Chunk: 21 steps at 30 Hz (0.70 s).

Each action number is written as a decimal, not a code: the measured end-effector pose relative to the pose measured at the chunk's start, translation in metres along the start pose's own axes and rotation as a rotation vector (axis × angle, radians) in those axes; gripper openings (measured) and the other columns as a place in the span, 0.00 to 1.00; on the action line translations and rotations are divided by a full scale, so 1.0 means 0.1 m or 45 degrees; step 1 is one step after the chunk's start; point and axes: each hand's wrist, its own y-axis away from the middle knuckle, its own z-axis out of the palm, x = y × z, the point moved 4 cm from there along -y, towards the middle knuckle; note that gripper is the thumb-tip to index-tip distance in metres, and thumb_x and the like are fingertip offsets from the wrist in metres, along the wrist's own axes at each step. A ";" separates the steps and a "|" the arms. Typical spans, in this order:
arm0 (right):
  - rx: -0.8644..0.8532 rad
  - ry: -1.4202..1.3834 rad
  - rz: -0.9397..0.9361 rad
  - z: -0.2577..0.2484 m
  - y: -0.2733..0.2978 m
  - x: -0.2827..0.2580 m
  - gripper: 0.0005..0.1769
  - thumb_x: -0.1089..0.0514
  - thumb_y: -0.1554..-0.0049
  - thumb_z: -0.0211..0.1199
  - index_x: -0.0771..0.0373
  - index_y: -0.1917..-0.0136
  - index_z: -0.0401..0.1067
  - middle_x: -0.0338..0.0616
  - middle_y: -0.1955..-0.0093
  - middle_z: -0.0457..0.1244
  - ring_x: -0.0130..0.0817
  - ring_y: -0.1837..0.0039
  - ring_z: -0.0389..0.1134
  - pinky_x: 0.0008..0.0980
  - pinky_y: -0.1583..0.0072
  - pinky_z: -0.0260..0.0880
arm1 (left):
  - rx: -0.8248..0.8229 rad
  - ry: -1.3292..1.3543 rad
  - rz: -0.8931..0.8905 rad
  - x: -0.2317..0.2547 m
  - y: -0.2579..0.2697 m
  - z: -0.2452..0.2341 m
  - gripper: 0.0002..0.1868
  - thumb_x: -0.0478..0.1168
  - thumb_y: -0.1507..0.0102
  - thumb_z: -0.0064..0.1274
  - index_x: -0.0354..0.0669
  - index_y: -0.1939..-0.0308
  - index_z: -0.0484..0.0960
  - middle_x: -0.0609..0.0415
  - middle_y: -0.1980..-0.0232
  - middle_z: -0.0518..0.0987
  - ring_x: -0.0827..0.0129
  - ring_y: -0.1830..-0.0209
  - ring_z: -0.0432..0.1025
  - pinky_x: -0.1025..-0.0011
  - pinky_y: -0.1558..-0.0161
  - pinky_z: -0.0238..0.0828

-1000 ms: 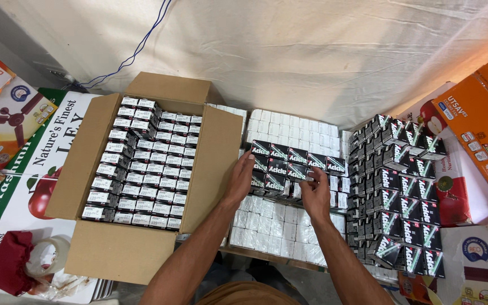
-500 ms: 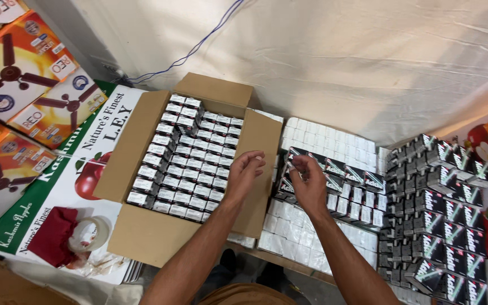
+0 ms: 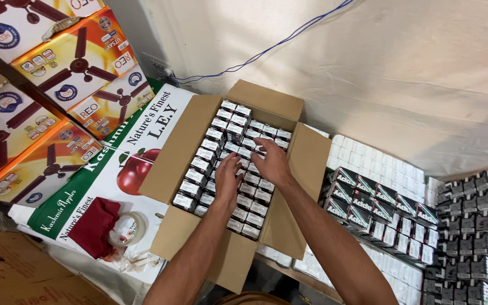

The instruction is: The person picks up small black and white boxes and places them into a larger cardboard box.

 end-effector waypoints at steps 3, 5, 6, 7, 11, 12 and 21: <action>-0.137 -0.003 0.047 0.15 -0.20 -0.22 0.31 0.59 0.41 0.59 0.64 0.24 0.62 0.63 0.28 0.58 0.58 0.29 0.64 0.57 0.32 0.70 | -0.131 0.018 -0.032 0.22 -0.02 0.03 0.32 0.44 0.26 0.37 0.36 0.20 0.50 0.30 0.21 0.50 0.36 0.19 0.42 0.39 0.21 0.43; -0.165 0.006 0.052 0.20 -0.27 -0.29 0.33 0.58 0.39 0.58 0.66 0.23 0.59 0.64 0.27 0.56 0.59 0.29 0.63 0.58 0.32 0.70 | -0.158 0.021 -0.054 0.28 -0.05 0.04 0.33 0.46 0.26 0.36 0.38 0.20 0.48 0.31 0.20 0.48 0.37 0.18 0.41 0.39 0.21 0.42; -0.185 0.015 0.057 0.23 -0.30 -0.32 0.34 0.57 0.38 0.57 0.67 0.22 0.56 0.64 0.27 0.54 0.59 0.29 0.62 0.59 0.31 0.69 | -0.192 0.020 -0.074 0.32 -0.07 0.06 0.34 0.48 0.26 0.34 0.40 0.19 0.45 0.31 0.20 0.46 0.38 0.18 0.40 0.40 0.20 0.40; -0.187 0.015 0.057 0.25 -0.35 -0.33 0.34 0.57 0.38 0.57 0.67 0.22 0.56 0.64 0.27 0.54 0.59 0.29 0.62 0.59 0.31 0.69 | -0.190 0.021 -0.075 0.31 -0.16 0.04 0.34 0.48 0.26 0.34 0.40 0.19 0.45 0.31 0.20 0.46 0.38 0.18 0.40 0.40 0.20 0.40; -0.251 0.043 0.122 0.32 -0.42 -0.31 0.35 0.59 0.40 0.56 0.63 0.22 0.54 0.65 0.29 0.53 0.63 0.30 0.62 0.61 0.32 0.69 | -0.170 0.119 -0.214 0.13 -0.49 -0.05 0.37 0.54 0.27 0.39 0.56 0.17 0.43 0.39 0.19 0.48 0.43 0.18 0.44 0.42 0.23 0.46; -0.233 0.038 0.140 0.32 -0.43 -0.31 0.34 0.60 0.41 0.56 0.62 0.23 0.56 0.65 0.30 0.53 0.63 0.31 0.63 0.61 0.32 0.69 | -0.161 0.175 -0.263 0.06 -0.59 -0.06 0.39 0.57 0.28 0.41 0.60 0.17 0.42 0.42 0.19 0.49 0.45 0.18 0.46 0.44 0.24 0.48; -0.117 0.083 0.131 0.43 -0.34 -0.27 0.12 0.60 0.44 0.59 0.53 0.46 0.66 0.53 0.41 0.65 0.57 0.35 0.68 0.55 0.35 0.71 | 0.021 0.208 -0.367 -0.21 -0.93 -0.18 0.38 0.52 0.35 0.58 0.57 0.24 0.59 0.55 0.45 0.74 0.65 0.52 0.71 0.60 0.50 0.77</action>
